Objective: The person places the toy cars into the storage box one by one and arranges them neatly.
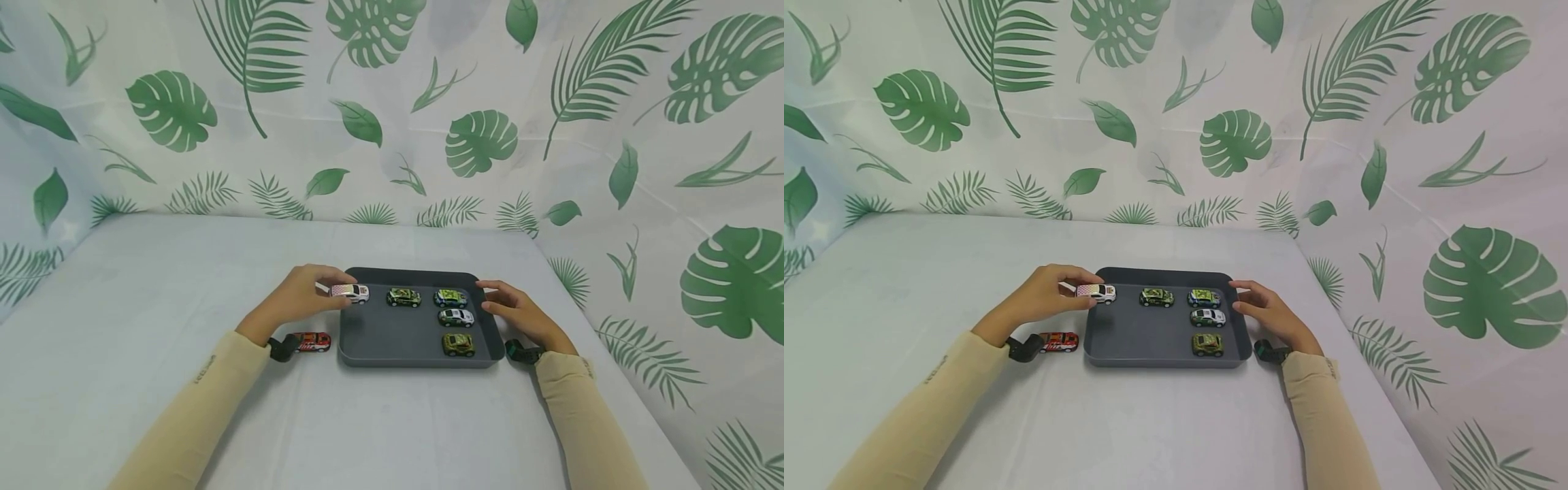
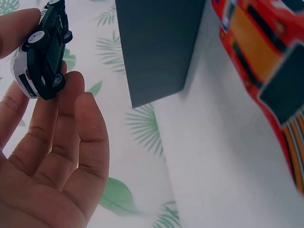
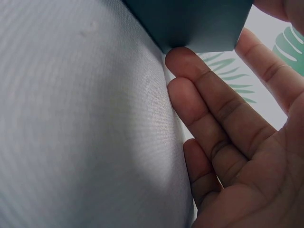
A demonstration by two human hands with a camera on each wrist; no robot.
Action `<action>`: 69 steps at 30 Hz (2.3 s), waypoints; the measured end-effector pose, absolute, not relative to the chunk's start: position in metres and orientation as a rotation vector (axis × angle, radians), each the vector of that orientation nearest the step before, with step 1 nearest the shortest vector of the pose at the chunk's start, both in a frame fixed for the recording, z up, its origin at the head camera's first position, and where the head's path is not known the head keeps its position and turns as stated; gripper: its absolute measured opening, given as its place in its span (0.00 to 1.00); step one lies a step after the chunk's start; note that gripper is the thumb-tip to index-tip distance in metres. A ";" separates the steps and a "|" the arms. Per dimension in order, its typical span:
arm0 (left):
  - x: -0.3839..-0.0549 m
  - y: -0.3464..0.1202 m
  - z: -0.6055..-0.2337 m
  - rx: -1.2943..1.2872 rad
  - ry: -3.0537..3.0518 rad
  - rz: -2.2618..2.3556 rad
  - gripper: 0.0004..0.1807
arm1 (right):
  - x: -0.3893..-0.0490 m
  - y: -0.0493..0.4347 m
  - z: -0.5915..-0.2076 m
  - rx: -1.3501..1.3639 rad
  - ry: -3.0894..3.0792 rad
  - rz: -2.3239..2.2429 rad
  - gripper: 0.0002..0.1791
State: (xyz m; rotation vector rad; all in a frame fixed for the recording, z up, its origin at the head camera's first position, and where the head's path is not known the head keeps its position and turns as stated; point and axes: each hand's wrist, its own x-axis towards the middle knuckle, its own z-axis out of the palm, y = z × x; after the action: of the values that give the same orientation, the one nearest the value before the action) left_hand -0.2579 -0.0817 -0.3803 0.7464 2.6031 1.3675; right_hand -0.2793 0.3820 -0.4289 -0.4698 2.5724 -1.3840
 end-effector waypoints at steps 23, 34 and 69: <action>-0.261 -0.059 -0.373 0.795 2.580 1.390 0.20 | -0.280 0.382 -0.428 -0.460 2.569 -1.377 0.31; -0.264 -0.048 -0.367 0.832 2.538 1.418 0.19 | -0.280 0.382 -0.428 -0.473 2.575 -1.374 0.31; -0.275 -0.005 -0.369 0.928 2.482 1.419 0.18 | -0.279 0.380 -0.427 -0.463 2.590 -1.384 0.30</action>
State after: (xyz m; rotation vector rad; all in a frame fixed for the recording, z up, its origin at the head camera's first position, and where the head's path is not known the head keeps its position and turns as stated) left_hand -0.2755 -0.0047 -0.3687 0.9285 2.4818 1.4189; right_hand -0.2787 0.3799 -0.4275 -0.4632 2.5905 -1.3837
